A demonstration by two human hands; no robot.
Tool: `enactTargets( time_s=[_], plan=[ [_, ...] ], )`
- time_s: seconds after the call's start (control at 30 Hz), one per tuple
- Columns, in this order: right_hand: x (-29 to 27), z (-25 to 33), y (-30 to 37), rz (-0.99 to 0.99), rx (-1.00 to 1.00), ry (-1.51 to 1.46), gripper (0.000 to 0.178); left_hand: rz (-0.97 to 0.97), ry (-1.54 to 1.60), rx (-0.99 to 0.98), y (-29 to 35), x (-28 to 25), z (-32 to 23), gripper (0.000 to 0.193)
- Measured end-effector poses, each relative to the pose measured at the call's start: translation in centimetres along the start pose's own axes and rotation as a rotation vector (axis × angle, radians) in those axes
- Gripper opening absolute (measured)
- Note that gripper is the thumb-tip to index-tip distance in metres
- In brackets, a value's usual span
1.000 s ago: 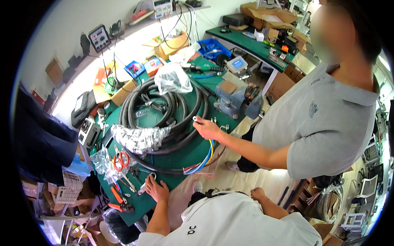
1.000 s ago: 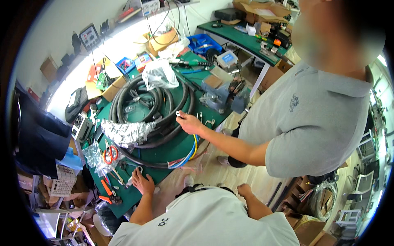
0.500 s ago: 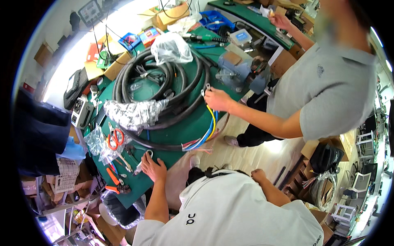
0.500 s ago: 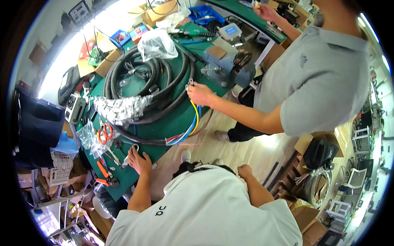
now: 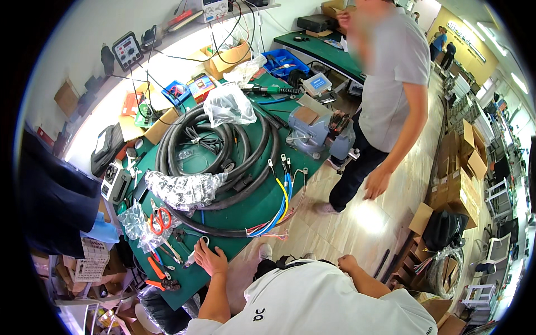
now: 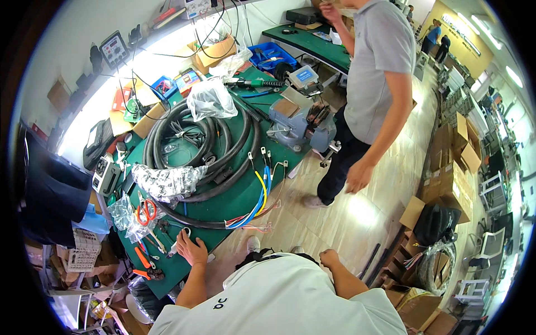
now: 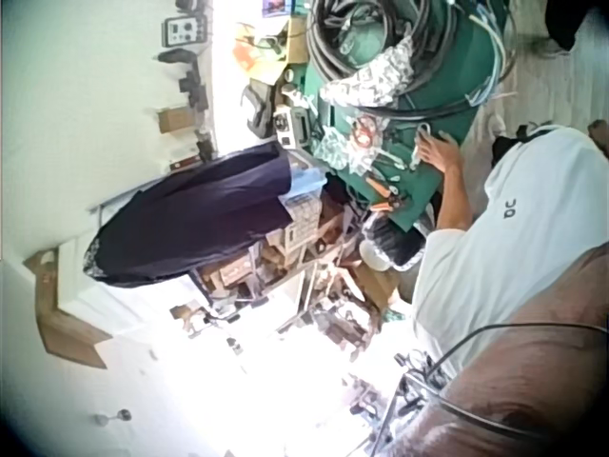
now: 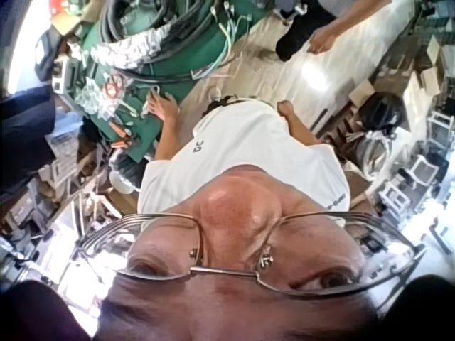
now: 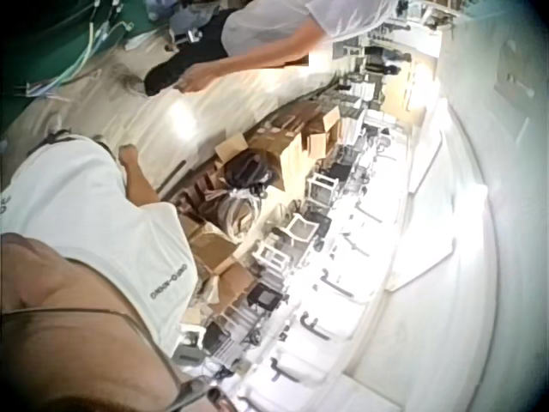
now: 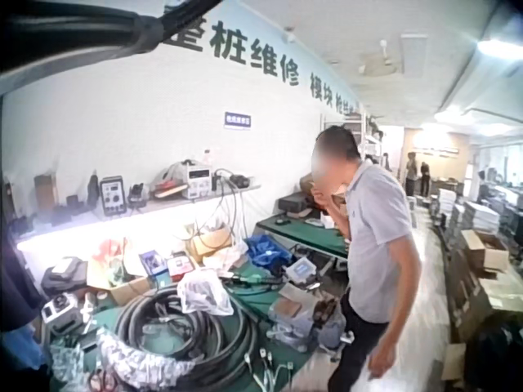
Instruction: The person prepares electrical cables by handling wires with connectors, using shears to cut wire, and using a wire stripper to remove insulation from wire ends.
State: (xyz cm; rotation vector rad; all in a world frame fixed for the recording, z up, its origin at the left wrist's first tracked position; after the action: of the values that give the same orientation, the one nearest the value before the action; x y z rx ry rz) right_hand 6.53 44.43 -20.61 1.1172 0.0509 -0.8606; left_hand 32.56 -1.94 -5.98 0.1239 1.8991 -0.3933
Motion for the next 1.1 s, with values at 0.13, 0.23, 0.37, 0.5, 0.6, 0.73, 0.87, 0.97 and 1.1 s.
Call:
enactTargets(
  time_s=[0.13,0.23,0.37,0.5,0.6,0.73,0.87,0.97,1.1],
  plan=[
    [0.0,-0.9,-0.3,-0.003,0.011,-0.001,0.024,0.002,-0.001,-0.003,0.1,0.1,0.0,0.067],
    [-0.2,-1.3,-0.5,-0.001,0.007,0.016,0.024,0.005,-0.004,-0.003,0.2,-0.1,0.0,0.068],
    [-0.1,-2.0,-1.1,-0.014,0.004,-0.028,0.023,0.002,-0.013,-0.009,0.1,0.2,0.0,0.068],
    [0.4,-1.6,-0.9,-0.011,0.006,-0.015,0.023,-0.012,-0.021,0.005,0.1,0.2,0.1,0.068],
    [0.6,-1.9,-0.7,-0.031,-0.001,-0.030,0.023,-0.009,-0.029,0.011,0.2,0.1,-0.1,0.068],
    [0.6,-3.0,-1.6,-0.017,-0.013,0.006,0.024,-0.020,-0.036,0.022,0.2,0.3,0.0,0.067],
    [0.7,-2.9,-1.1,0.011,0.006,-0.005,0.024,-0.023,-0.044,0.018,0.1,0.0,-0.2,0.067],
    [0.7,-3.2,-1.3,0.011,-0.013,0.008,0.025,-0.034,-0.039,0.038,0.2,0.0,-0.3,0.067],
    [0.8,-3.1,-1.8,-0.018,-0.036,0.043,0.025,-0.040,-0.046,0.037,0.1,0.3,-0.1,0.066]
  ],
)
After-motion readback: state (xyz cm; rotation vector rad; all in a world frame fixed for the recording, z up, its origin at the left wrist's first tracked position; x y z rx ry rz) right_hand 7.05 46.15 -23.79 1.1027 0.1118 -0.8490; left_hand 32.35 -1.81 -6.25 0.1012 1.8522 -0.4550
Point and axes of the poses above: each hand's wrist, its own y-axis away from the middle knuckle, its own x-axis out of the palm, z = x × y, the point moved 4 cm from there along -y, towards the middle knuckle, and after that the axes turned 5 degrees about -x, right-handed, at the moved point
